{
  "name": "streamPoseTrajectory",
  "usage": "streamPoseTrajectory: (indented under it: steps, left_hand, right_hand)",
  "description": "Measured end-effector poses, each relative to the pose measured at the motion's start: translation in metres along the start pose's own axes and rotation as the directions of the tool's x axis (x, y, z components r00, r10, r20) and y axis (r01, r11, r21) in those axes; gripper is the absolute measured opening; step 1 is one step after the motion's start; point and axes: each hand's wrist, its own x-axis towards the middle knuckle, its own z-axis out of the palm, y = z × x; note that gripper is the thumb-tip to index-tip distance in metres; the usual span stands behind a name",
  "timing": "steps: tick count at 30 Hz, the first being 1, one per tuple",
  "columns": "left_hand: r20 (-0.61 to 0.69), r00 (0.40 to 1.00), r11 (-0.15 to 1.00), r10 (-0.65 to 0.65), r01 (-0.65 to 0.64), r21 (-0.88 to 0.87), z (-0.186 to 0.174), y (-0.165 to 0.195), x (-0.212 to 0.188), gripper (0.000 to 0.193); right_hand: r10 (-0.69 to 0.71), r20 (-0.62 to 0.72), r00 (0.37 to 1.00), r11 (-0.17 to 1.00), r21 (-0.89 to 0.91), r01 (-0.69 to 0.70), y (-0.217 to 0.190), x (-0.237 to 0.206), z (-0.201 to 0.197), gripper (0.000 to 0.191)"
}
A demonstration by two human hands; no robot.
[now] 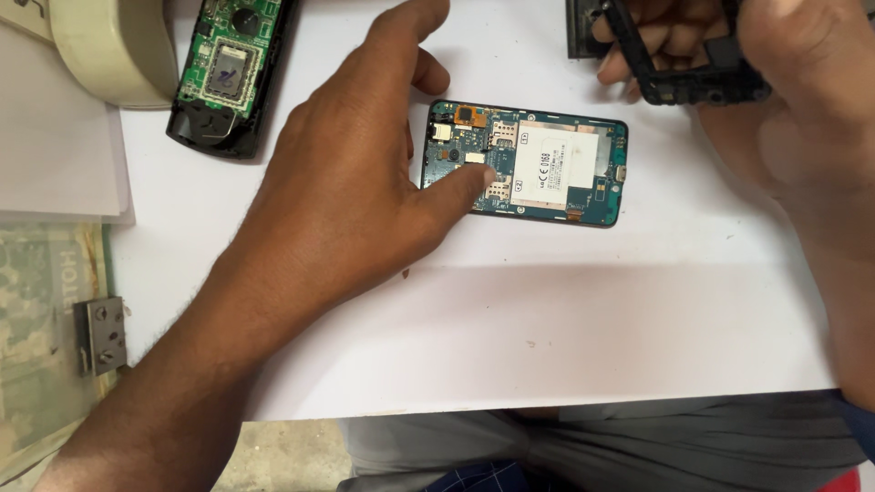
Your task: The person disassembles a mobile phone on a white workbench. They use a small purple screwdriver to pry open the back cover and remove internal parts, then use a larger screwdriver to unscrew components from the exposed circuit board, setting the removed housing and parts aside on the bench.
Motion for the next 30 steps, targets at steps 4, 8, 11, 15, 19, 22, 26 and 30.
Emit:
streamPoseTrajectory:
  steps: [4,8,11,15,19,22,26,30]
  left_hand:
    - [-0.064,0.997,0.998,0.042,-0.044,-0.037,-0.001,0.002,0.003,0.079]
    - [-0.088,0.996,0.986,-0.029,0.014,-0.168,-0.003,0.004,0.005,0.065]
    - [-0.115,0.993,0.958,-0.027,-0.007,-0.287,-0.004,0.005,0.005,0.054]
    - [-0.122,0.992,0.901,-0.016,-0.039,-0.432,-0.002,0.003,0.006,0.039]
    - [-0.103,0.993,0.825,-0.062,-0.007,-0.564,0.001,-0.002,0.008,0.029]
    - [-0.124,0.992,0.787,0.032,-0.101,-0.609,0.004,-0.005,0.006,0.023]
    - [-0.129,0.99,0.8,0.054,-0.12,-0.588,0.006,-0.009,0.007,0.016]
    - [-0.138,0.988,0.771,-0.069,-0.035,-0.635,0.004,-0.011,0.008,0.013]
  right_hand:
    - [0.04,-0.013,0.999,0.998,0.058,-0.039,-0.002,0.002,0.003,0.063]
    - [0.147,-0.071,0.987,0.988,0.06,-0.143,-0.012,0.004,0.01,0.077]
    - [0.177,-0.023,0.984,0.976,0.134,-0.172,-0.014,0.01,0.01,0.082]
    - [0.232,0.06,0.971,0.921,0.308,-0.239,-0.011,0.013,0.009,0.078]
    - [0.204,0.167,0.965,0.87,0.421,-0.257,-0.003,0.018,0.002,0.069]
    - [0.184,0.242,0.953,0.834,0.475,-0.282,0.0,0.016,0.002,0.065]
    - [0.195,0.297,0.935,0.816,0.48,-0.323,-0.001,0.015,-0.001,0.062]
    - [0.146,0.001,0.989,0.955,0.262,-0.142,-0.003,0.009,0.007,0.068]
